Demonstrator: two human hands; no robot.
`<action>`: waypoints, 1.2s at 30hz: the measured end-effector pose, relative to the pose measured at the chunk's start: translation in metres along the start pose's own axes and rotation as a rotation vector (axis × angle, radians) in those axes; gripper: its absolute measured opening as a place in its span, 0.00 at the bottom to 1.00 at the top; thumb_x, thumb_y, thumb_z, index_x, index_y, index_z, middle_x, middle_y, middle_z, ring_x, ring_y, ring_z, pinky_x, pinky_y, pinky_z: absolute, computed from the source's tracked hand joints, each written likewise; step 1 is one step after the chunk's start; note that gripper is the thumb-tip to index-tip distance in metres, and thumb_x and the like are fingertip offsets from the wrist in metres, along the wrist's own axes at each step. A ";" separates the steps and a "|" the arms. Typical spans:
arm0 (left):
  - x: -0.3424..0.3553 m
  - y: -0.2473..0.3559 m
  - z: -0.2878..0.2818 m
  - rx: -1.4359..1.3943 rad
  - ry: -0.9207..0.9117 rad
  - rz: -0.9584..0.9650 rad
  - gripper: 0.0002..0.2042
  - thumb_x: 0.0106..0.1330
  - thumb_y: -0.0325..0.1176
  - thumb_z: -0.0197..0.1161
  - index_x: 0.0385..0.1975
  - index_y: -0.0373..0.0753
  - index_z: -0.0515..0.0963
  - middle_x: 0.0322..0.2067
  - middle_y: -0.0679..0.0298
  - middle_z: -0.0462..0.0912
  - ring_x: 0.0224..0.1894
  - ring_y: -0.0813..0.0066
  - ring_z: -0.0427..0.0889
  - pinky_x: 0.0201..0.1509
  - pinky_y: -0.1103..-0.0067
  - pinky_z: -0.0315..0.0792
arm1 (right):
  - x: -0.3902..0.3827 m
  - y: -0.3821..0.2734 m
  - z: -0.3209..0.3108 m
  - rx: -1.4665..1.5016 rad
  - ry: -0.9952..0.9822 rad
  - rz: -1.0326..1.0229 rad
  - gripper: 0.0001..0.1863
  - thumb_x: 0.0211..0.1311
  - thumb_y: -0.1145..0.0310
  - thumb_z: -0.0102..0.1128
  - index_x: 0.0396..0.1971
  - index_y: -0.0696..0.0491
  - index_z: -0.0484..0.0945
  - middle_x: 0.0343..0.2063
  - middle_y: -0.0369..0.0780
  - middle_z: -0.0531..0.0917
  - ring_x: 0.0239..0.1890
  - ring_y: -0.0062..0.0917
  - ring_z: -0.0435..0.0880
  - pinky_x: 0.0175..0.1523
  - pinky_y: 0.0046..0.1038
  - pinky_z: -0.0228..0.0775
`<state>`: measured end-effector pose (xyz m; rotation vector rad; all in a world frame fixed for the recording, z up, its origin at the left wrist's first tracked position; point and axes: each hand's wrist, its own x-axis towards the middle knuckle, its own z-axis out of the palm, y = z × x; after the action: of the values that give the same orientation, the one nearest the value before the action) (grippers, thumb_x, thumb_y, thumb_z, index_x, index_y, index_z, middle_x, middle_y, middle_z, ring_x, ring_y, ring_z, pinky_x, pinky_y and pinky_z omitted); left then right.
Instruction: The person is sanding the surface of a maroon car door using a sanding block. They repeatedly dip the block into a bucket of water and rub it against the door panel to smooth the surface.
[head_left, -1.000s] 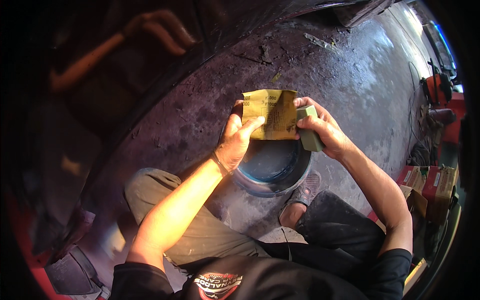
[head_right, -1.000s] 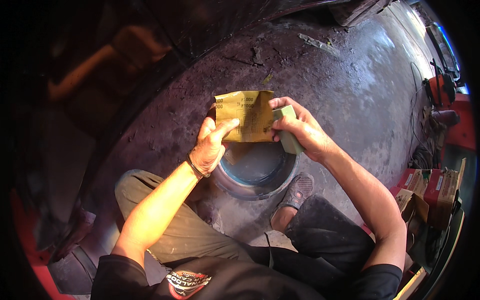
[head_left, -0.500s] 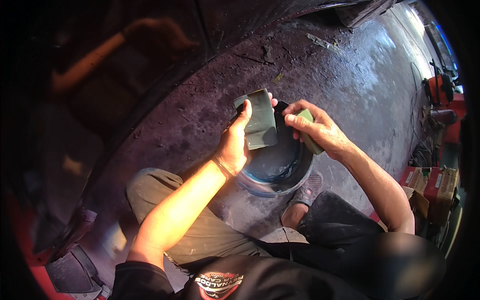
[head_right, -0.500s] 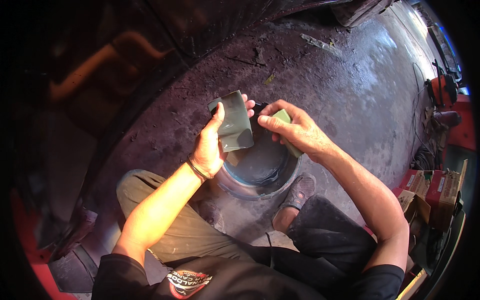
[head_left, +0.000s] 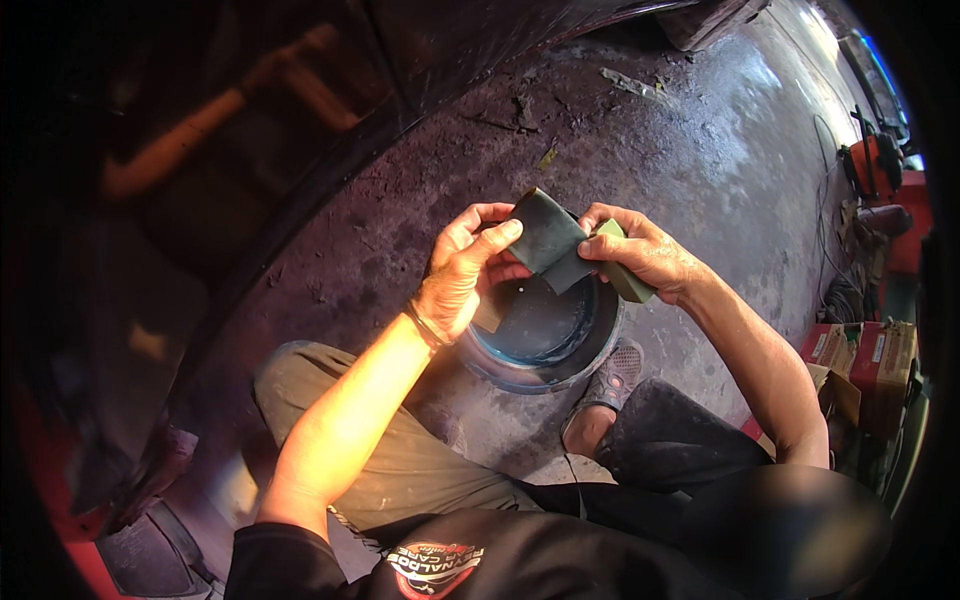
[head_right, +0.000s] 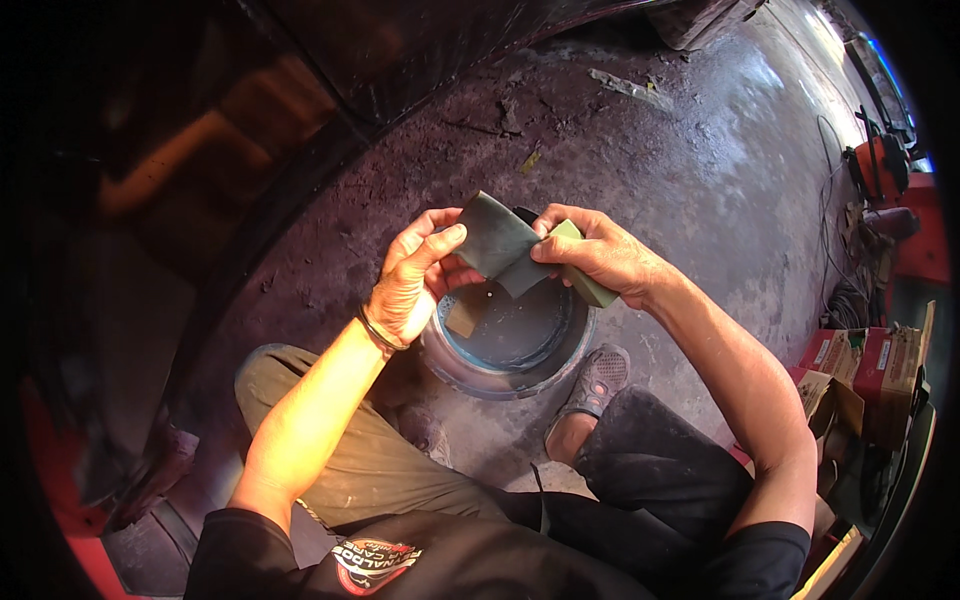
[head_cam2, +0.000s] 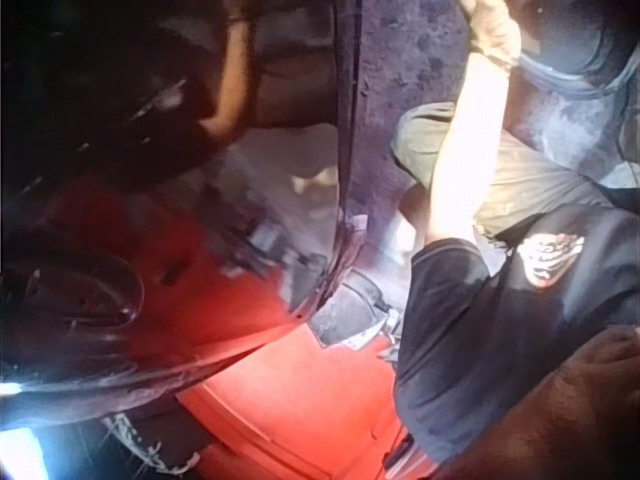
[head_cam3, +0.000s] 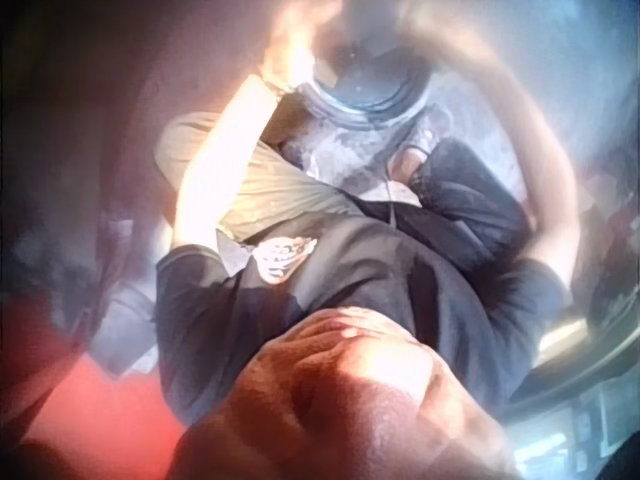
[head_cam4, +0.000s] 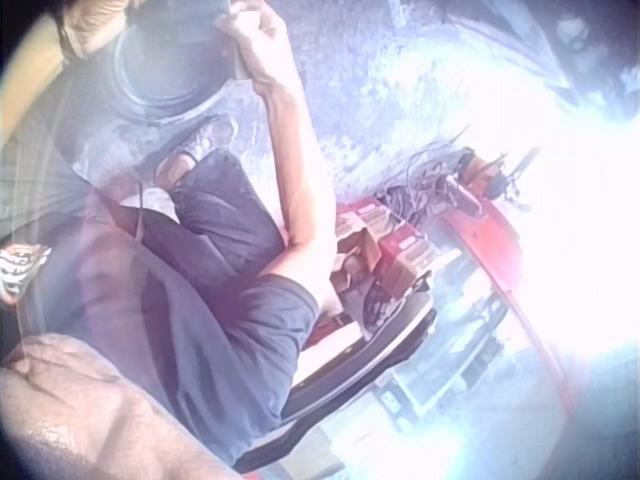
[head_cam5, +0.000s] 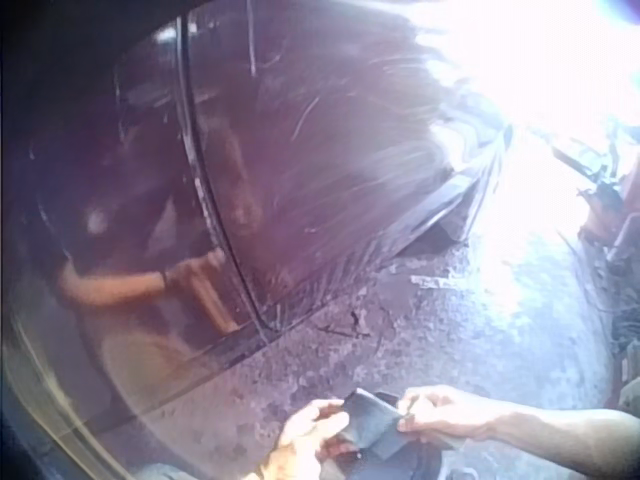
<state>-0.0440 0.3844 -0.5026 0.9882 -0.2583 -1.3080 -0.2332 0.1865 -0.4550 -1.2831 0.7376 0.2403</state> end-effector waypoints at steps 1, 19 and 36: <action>-0.001 0.005 0.003 -0.032 -0.060 -0.063 0.19 0.79 0.43 0.70 0.62 0.39 0.81 0.46 0.66 0.90 0.50 0.76 0.90 0.55 0.75 0.88 | -0.001 0.001 -0.002 -0.012 -0.009 -0.007 0.12 0.70 0.61 0.76 0.46 0.47 0.83 0.35 0.29 0.83 0.37 0.13 0.82 0.42 0.20 0.76; -0.001 -0.028 0.011 -0.158 -0.002 -0.019 0.28 0.88 0.45 0.55 0.82 0.42 0.65 0.77 0.64 0.71 0.75 0.71 0.74 0.78 0.64 0.75 | -0.019 -0.016 0.022 -0.220 0.253 -0.256 0.45 0.63 0.72 0.68 0.82 0.47 0.66 0.55 0.43 0.84 0.53 0.28 0.85 0.62 0.35 0.80; -0.024 -0.022 0.028 -0.037 -0.076 0.056 0.33 0.89 0.59 0.45 0.88 0.61 0.53 0.87 0.70 0.50 0.87 0.69 0.48 0.88 0.60 0.43 | 0.001 0.006 0.080 -0.356 0.410 -0.508 0.43 0.65 0.69 0.81 0.74 0.53 0.62 0.68 0.57 0.79 0.66 0.46 0.85 0.69 0.44 0.82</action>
<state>-0.0850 0.3945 -0.4940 0.8952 -0.3170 -1.2964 -0.2070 0.2622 -0.4529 -1.8435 0.7011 -0.3286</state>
